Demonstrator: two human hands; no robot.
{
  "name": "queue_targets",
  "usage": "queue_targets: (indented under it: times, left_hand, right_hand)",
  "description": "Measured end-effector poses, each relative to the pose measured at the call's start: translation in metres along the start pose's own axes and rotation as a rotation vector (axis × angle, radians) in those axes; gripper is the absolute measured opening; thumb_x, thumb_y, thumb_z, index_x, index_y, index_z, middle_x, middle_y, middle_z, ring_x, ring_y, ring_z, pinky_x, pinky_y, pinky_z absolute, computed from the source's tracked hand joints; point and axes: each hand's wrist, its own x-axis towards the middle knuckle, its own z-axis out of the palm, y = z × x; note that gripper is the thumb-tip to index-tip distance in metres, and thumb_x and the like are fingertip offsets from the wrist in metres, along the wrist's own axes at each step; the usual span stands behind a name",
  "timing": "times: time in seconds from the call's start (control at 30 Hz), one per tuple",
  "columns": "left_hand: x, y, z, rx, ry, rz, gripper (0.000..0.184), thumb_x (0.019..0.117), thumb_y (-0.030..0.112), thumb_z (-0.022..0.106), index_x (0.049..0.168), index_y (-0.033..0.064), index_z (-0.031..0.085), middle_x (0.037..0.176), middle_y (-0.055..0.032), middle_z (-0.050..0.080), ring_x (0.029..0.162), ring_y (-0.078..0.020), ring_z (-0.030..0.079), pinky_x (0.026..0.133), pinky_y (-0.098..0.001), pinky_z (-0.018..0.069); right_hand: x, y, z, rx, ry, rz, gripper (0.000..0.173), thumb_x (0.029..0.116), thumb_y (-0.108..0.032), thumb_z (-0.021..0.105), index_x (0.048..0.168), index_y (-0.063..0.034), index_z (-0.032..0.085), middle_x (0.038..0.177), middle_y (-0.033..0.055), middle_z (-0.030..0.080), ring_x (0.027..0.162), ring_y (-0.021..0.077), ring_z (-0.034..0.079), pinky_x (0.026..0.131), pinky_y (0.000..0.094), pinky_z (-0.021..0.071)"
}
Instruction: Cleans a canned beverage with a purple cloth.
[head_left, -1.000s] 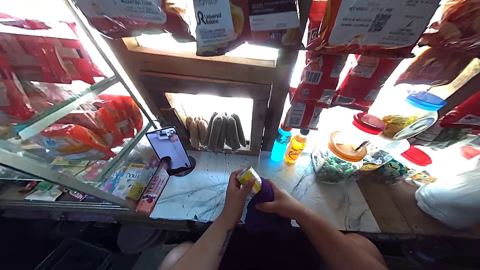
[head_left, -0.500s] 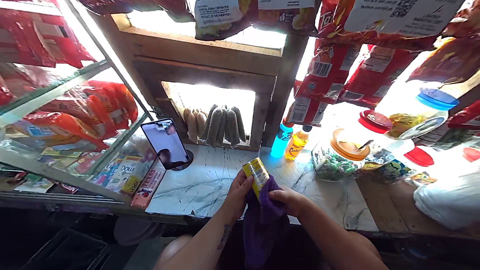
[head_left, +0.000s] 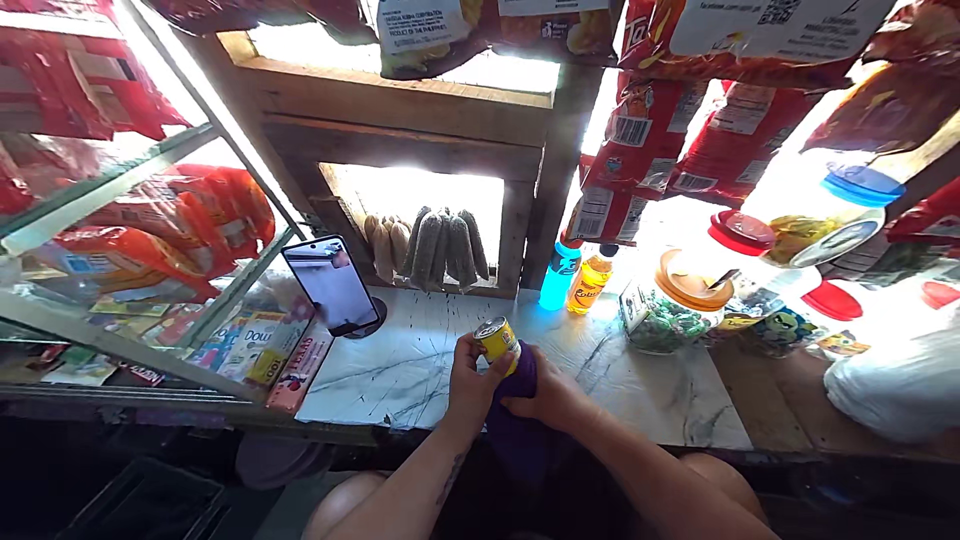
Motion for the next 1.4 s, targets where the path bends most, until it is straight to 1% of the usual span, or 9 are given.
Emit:
queue_targets:
  times: [0.27,0.47,0.73,0.83,0.9,1.07,1.17,1.27,1.4]
  left_hand:
    - [-0.004,-0.004,-0.005,0.111,-0.056,0.137,0.086,0.076,0.034,0.084,0.133,-0.0097,0.037,0.116,-0.0104,0.063,0.109,-0.0095,0.063,0.097,-0.0275,0.0524]
    - [-0.003,-0.002,-0.008,-0.037,-0.308,0.135,0.073,0.0943,0.035,0.069,0.142,-0.0078,0.033,0.123,-0.0071,0.064,0.113,-0.0117,0.064,0.099,-0.0316,0.0542]
    - [-0.002,-0.009,-0.006,-0.077,-0.428,0.143,0.065,0.0989,0.029,0.066,0.144,-0.0067,0.035,0.128,-0.0083,0.065,0.116,-0.0155,0.065,0.103,-0.0351,0.0537]
    - [0.0,-0.015,-0.002,0.026,-0.284,0.212,0.069,0.0939,0.029,0.072,0.14,-0.0097,0.038,0.126,-0.0102,0.064,0.116,-0.014,0.063,0.104,-0.0331,0.0522]
    - [-0.001,-0.017,0.003,0.141,-0.13,0.265,0.077,0.088,0.033,0.077,0.137,-0.0136,0.039,0.127,-0.0139,0.062,0.119,-0.0117,0.06,0.105,-0.0295,0.0492]
    - [-0.001,-0.012,0.014,0.272,0.066,0.182,0.09,0.0771,0.032,0.082,0.139,-0.0122,0.033,0.125,-0.0184,0.057,0.117,-0.0124,0.058,0.101,-0.0265,0.0487]
    - [0.005,-0.005,0.013,0.219,0.027,0.078,0.099,0.0735,0.034,0.084,0.141,-0.01,0.027,0.121,-0.014,0.059,0.109,-0.0085,0.063,0.094,-0.0249,0.0538]
    - [0.008,-0.002,0.008,0.095,-0.125,0.02,0.096,0.0839,0.044,0.076,0.144,-0.0091,0.022,0.119,-0.0076,0.061,0.105,-0.0055,0.066,0.091,-0.0246,0.0568]
    - [0.011,-0.008,-0.001,-0.075,-0.32,-0.028,0.089,0.093,0.053,0.065,0.146,-0.0063,0.025,0.134,-0.0137,0.062,0.119,-0.0189,0.064,0.102,-0.0344,0.0532]
  right_hand:
    - [0.01,0.032,0.029,0.233,0.103,-0.211,0.097,0.0757,-0.04,0.084,0.152,-0.0021,0.038,0.128,0.0221,0.065,0.121,0.0334,0.063,0.102,0.0563,0.0483]
    - [0.022,0.059,0.017,0.773,-0.137,-0.449,0.093,0.0714,-0.022,0.085,0.145,0.0062,0.036,0.128,0.0075,0.064,0.116,0.0048,0.062,0.103,0.0262,0.0508]
    - [0.024,0.065,0.018,0.771,-0.156,-0.5,0.092,0.0721,-0.02,0.084,0.145,0.0066,0.036,0.129,0.0083,0.063,0.117,0.0045,0.061,0.103,0.0255,0.0503]
    - [0.02,0.058,0.02,0.614,-0.016,-0.435,0.09,0.074,-0.017,0.084,0.147,0.0066,0.037,0.13,0.0154,0.062,0.118,0.0103,0.062,0.104,0.0283,0.05]
    - [0.012,0.044,0.021,0.371,0.1,-0.296,0.095,0.0749,-0.024,0.087,0.15,0.0032,0.036,0.132,0.0218,0.062,0.122,0.0239,0.062,0.106,0.0409,0.049]
    - [0.01,0.028,0.022,0.149,0.108,-0.132,0.1,0.079,-0.034,0.084,0.156,-0.0031,0.028,0.139,0.0219,0.059,0.128,0.0337,0.058,0.108,0.0523,0.0459]
    - [0.017,0.043,0.023,0.301,0.104,-0.304,0.093,0.0774,-0.032,0.084,0.15,0.0014,0.037,0.127,0.0232,0.064,0.12,0.0321,0.063,0.103,0.0515,0.0498]
    - [0.025,0.058,0.024,0.527,0.057,-0.459,0.088,0.0762,-0.029,0.083,0.145,0.0066,0.041,0.124,0.0227,0.066,0.116,0.024,0.065,0.101,0.0432,0.0519]
    - [0.026,0.061,0.022,0.601,0.016,-0.503,0.088,0.0766,-0.026,0.082,0.145,0.0096,0.04,0.125,0.0227,0.064,0.116,0.0196,0.064,0.102,0.0371,0.0513]
